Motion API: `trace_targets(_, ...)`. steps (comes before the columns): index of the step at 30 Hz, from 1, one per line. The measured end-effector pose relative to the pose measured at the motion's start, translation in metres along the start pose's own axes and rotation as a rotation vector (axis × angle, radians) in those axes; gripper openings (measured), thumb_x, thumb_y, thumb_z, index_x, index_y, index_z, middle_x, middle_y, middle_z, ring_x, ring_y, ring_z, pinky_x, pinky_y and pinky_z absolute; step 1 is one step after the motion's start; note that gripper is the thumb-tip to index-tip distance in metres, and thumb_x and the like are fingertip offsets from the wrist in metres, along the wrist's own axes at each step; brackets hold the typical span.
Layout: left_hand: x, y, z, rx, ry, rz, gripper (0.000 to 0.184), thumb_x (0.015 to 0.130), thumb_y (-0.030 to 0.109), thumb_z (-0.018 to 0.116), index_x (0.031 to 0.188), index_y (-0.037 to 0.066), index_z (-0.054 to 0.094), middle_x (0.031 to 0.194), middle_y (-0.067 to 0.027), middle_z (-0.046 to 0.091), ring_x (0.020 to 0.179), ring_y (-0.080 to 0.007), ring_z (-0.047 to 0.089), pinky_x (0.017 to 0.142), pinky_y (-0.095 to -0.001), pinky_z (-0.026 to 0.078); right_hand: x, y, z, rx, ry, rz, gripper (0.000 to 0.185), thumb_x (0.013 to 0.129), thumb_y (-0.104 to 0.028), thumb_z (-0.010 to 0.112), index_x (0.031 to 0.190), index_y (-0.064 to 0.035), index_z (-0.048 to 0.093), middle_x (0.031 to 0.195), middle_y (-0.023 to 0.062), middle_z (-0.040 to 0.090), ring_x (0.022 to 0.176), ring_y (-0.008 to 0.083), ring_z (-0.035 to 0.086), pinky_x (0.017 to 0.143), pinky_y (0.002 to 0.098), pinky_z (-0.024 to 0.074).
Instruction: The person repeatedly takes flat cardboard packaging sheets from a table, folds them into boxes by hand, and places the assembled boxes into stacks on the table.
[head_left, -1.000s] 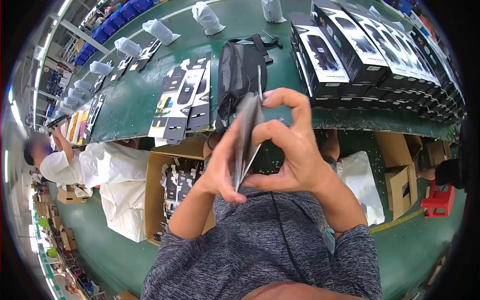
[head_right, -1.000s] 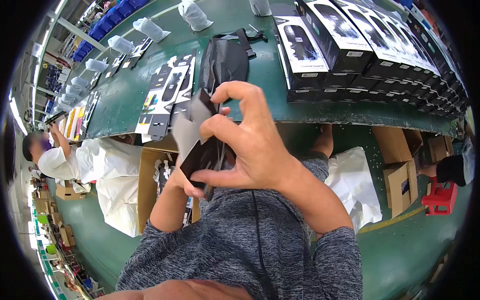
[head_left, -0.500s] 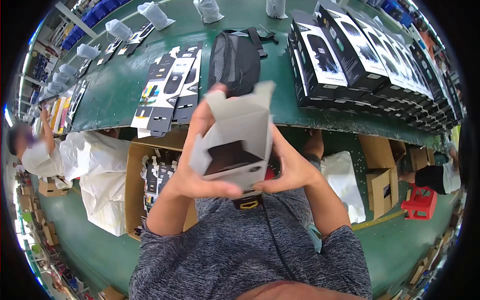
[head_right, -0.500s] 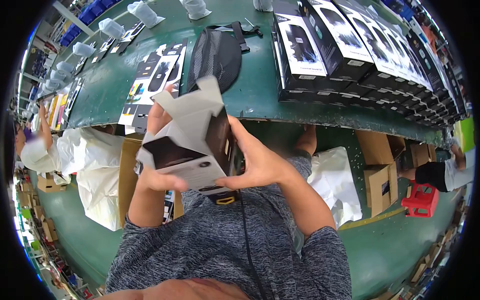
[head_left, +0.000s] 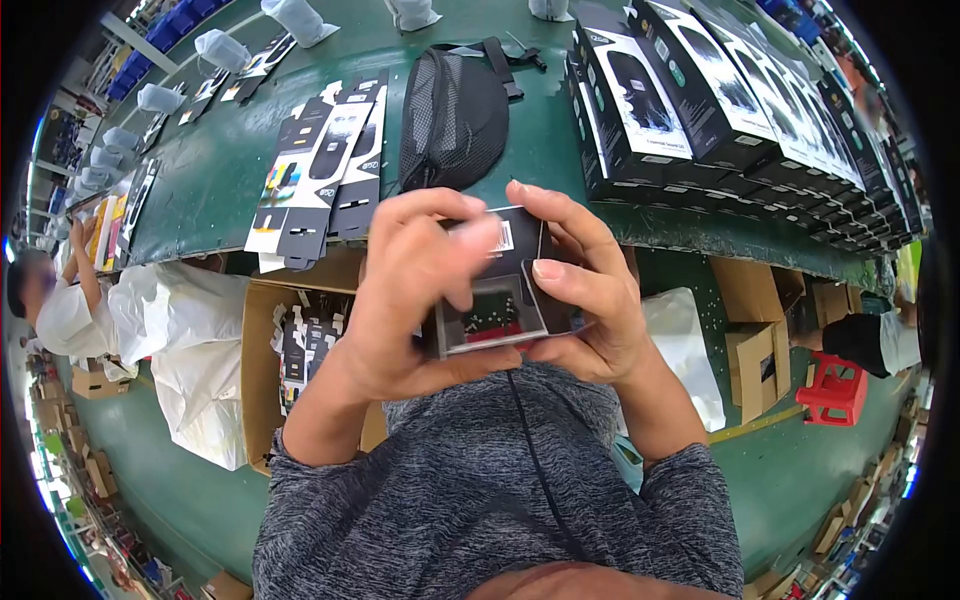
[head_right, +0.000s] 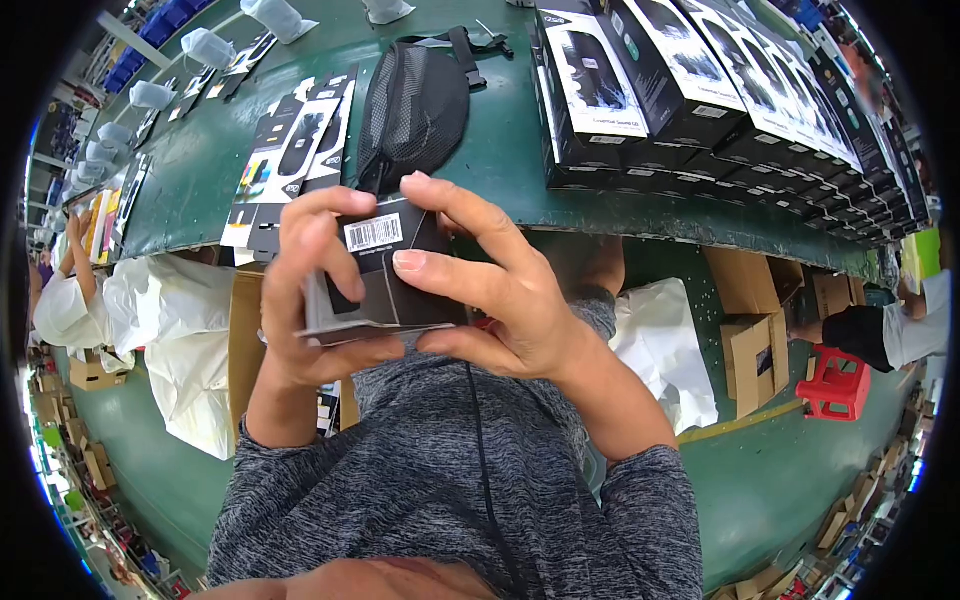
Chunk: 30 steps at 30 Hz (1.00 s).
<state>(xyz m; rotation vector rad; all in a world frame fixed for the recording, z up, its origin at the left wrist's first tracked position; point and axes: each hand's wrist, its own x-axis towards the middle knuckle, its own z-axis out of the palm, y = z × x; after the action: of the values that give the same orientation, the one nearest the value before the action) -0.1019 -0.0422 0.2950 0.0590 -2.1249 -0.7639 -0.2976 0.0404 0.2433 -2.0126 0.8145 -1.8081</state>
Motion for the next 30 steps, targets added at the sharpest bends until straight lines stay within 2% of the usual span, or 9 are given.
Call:
trace_targets(8, -0.005, 0.0, 0.02, -0.107, 0.05, 0.115, 0.062, 0.069, 0.018, 0.087, 0.128, 0.022, 0.071, 0.092, -0.0004, 0.048, 0.09, -0.0238, 0.05, 0.08, -0.0369, 0.043, -0.008, -0.008, 0.001, -0.156, -0.012, 0.02, 0.047, 0.093, -0.046, 0.07, 0.127, -0.0135, 0.068, 0.146, 0.0309, 0.046, 0.125, 0.0426, 0.056, 0.099, 0.0468, 0.0508)
trace_targets(11, -0.009, 0.013, 0.012, -0.073, 0.042, 0.043, 0.054, 0.073, 0.014, 0.084, 0.123, 0.029, 0.072, 0.115, -0.0059, 0.058, 0.109, -0.032, 0.057, 0.091, -0.0452, 0.049, -0.012, -0.008, 0.003, -0.203, -0.007, -0.013, 0.044, 0.092, -0.047, 0.069, 0.12, -0.0128, 0.071, 0.145, 0.0312, 0.047, 0.126, 0.046, 0.056, 0.101, 0.0494, 0.0497)
trace_targets(15, -0.022, 0.008, 0.023, 0.099, 0.132, 0.038, 0.041, 0.077, 0.012, 0.08, 0.117, 0.019, 0.069, 0.142, -0.0133, 0.057, 0.138, -0.0542, 0.044, 0.111, -0.0624, 0.045, -0.011, -0.014, 0.011, -0.133, 0.046, -0.028, 0.032, 0.092, -0.036, 0.072, 0.114, -0.0126, 0.07, 0.145, 0.0311, 0.045, 0.135, 0.0525, 0.046, 0.109, 0.0562, 0.0414)
trace_targets(17, -0.039, 0.003, 0.045, 0.054, 0.402, 0.04, 0.029, 0.077, 0.015, 0.081, 0.104, 0.012, 0.069, 0.127, -0.0112, 0.065, 0.136, -0.0556, 0.045, 0.107, -0.0657, 0.048, -0.008, -0.02, 0.019, -0.068, 0.081, -0.028, 0.025, 0.093, -0.03, 0.074, 0.11, -0.0123, 0.069, 0.146, 0.0311, 0.044, 0.139, 0.0555, 0.04, 0.112, 0.0594, 0.037)
trace_targets(21, -0.047, 0.013, 0.027, 0.391, 0.142, 0.086, 0.034, 0.087, 0.035, 0.076, 0.097, 0.005, 0.063, 0.127, -0.0182, 0.065, 0.128, -0.0556, 0.053, 0.101, -0.065, 0.052, -0.008, -0.025, 0.032, 0.183, 0.235, 0.161, 0.036, 0.087, -0.039, 0.081, 0.089, -0.0082, 0.061, 0.144, 0.031, 0.042, 0.141, 0.0495, 0.041, 0.114, 0.058, 0.0345)
trace_targets(23, -0.042, 0.019, 0.023, 0.36, 0.097, 0.127, 0.056, 0.078, 0.042, 0.085, 0.103, 0.004, 0.052, 0.126, -0.0255, 0.062, 0.124, -0.0549, 0.056, 0.1, -0.0679, 0.051, -0.009, -0.018, 0.03, 0.228, 0.274, 0.078, 0.033, 0.086, -0.023, 0.082, 0.097, -0.0084, 0.055, 0.142, 0.0287, 0.041, 0.135, 0.0458, 0.049, 0.111, 0.0558, 0.041)
trace_targets(26, -0.037, 0.023, 0.024, 0.056, 0.2, 0.016, 0.065, 0.089, 0.044, 0.071, 0.13, -0.001, 0.048, 0.132, -0.0252, 0.059, 0.124, -0.0443, 0.058, 0.104, -0.0526, 0.049, -0.002, -0.027, 0.034, 0.491, 0.376, 0.022, 0.037, 0.084, -0.007, 0.074, 0.111, -0.0078, 0.048, 0.139, 0.0276, 0.038, 0.128, 0.0436, 0.057, 0.108, 0.0519, 0.0487)
trace_targets(29, -0.008, 0.041, 0.015, -0.426, 0.156, -0.617, 0.056, 0.1, 0.028, 0.057, 0.146, -0.003, 0.047, 0.132, -0.0215, 0.06, 0.119, -0.0351, 0.06, 0.105, -0.0372, 0.047, 0.007, -0.032, 0.039, 0.415, 0.206, -0.061, 0.046, 0.081, -0.013, 0.076, 0.12, -0.0094, 0.052, 0.139, 0.0311, 0.041, 0.13, 0.0436, 0.052, 0.109, 0.0545, 0.0414)
trace_targets(30, -0.012, 0.029, 0.006, -0.29, -0.006, -0.447, 0.049, 0.098, 0.018, 0.059, 0.142, 0.0, 0.052, 0.127, -0.0204, 0.062, 0.114, -0.0337, 0.061, 0.101, -0.0387, 0.049, 0.009, -0.03, 0.036, 0.325, 0.231, -0.021, 0.056, 0.078, -0.018, 0.08, 0.125, -0.0083, 0.051, 0.138, 0.0284, 0.044, 0.131, 0.0415, 0.05, 0.111, 0.0523, 0.0394)
